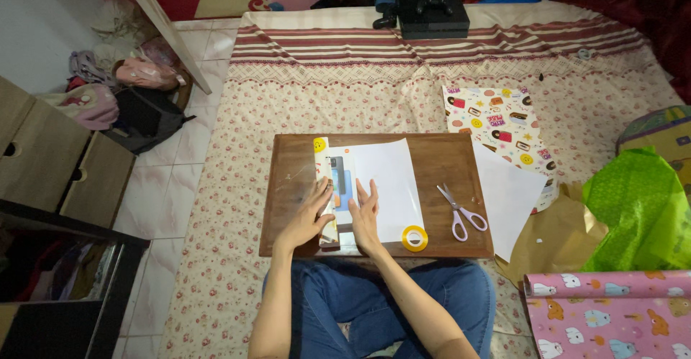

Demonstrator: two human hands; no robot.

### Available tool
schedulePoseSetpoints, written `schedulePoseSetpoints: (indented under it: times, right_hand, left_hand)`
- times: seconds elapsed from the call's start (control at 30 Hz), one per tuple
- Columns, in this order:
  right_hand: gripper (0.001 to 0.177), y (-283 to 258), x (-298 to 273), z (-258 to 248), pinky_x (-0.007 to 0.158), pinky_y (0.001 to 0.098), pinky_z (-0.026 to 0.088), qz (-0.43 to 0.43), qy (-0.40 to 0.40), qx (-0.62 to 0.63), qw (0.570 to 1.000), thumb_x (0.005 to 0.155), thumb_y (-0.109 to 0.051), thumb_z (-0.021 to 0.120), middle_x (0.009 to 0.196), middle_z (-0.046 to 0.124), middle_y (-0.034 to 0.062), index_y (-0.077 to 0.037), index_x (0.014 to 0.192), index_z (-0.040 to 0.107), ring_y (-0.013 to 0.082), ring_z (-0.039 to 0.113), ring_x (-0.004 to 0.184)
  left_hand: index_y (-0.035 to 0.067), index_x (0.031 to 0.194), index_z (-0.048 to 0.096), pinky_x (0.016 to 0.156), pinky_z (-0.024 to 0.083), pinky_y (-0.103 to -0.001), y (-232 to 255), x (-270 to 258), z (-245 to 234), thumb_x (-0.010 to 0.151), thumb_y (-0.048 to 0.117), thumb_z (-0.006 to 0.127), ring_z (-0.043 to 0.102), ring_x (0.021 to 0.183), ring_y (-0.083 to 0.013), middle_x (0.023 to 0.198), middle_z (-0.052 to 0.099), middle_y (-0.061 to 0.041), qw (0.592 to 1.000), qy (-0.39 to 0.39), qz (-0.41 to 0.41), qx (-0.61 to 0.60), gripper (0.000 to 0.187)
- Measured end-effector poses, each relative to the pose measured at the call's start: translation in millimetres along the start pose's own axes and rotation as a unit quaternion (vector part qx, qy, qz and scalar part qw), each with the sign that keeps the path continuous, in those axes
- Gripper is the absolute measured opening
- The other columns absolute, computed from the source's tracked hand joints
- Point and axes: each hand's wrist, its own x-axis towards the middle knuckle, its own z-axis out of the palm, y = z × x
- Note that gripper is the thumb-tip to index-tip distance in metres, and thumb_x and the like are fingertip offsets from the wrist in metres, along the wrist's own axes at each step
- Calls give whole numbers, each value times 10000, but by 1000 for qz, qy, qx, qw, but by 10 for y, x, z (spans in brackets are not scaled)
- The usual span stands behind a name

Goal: The person sits on the floor and wraps a smartphone box with patterned wrapping paper. They smooth the paper, cut a sheet of white paper with scissors, place the box on the white paper, and secure it with tape.

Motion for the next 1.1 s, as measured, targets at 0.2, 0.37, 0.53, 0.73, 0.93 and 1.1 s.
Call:
schedulePoseSetpoints:
  times: [0.2, 0.37, 0.53, 0.73, 0.93, 1.1]
  right_hand:
    - [801, 12, -13, -14, 1234, 449, 48, 1, -5, 56, 998, 1002, -221, 476, 1628, 383, 177, -25, 1601, -19, 278, 375, 1507]
    - [776, 60, -11, -23, 1252, 431, 109, -2, -8, 51, 999, 1027, -220, 457, 1635, 378, 182, -32, 1613, -14, 284, 358, 1517]
    - [760, 28, -10, -52, 1254, 422, 160, 7, -26, 114, 993, 1045, -208, 462, 1652, 328, 195, -44, 1616, -11, 290, 328, 1535]
    - [767, -44, -24, -87, 1243, 418, 170, 16, -22, 86, 996, 1011, -154, 471, 1635, 370, 209, -61, 1617, 10, 300, 401, 1503]
    - [788, -50, -28, -83, 1222, 421, 262, 24, -17, 120, 992, 992, -137, 483, 1618, 361, 225, -65, 1617, 8, 309, 402, 1495]
    - [784, -20, -50, -91, 1224, 421, 267, 18, -17, 106, 994, 1003, -147, 491, 1625, 359, 235, -67, 1619, 13, 326, 406, 1497]
  left_hand:
    - [52, 1534, 415, 1257, 206, -438, 55, -18, -59, 863, 142, 761, 139, 1579, -335, 1703, 188, -112, 1000, -1, -11, -10, 759]
    - [51, 1543, 368, 1248, 292, -408, -5, -35, -90, 817, 165, 784, 249, 1572, -289, 1736, 119, -127, 995, 29, -13, -93, 844]
    - [68, 1578, 350, 1236, 274, -419, -97, -2, -31, 815, 165, 820, 188, 1580, -317, 1723, 71, -193, 995, 34, -3, -93, 902]
    - [123, 1608, 320, 1224, 282, -415, -159, 8, -9, 809, 183, 820, 166, 1587, -322, 1716, 81, -238, 987, 17, -36, -157, 945]
    - [139, 1610, 302, 1237, 241, -427, -187, 9, 5, 811, 196, 813, 124, 1588, -318, 1720, 45, -233, 984, 14, -36, -174, 950]
    - [123, 1613, 305, 1256, 183, -437, -217, -7, -14, 819, 209, 822, 101, 1599, -321, 1726, 46, -233, 988, 9, -14, -153, 951]
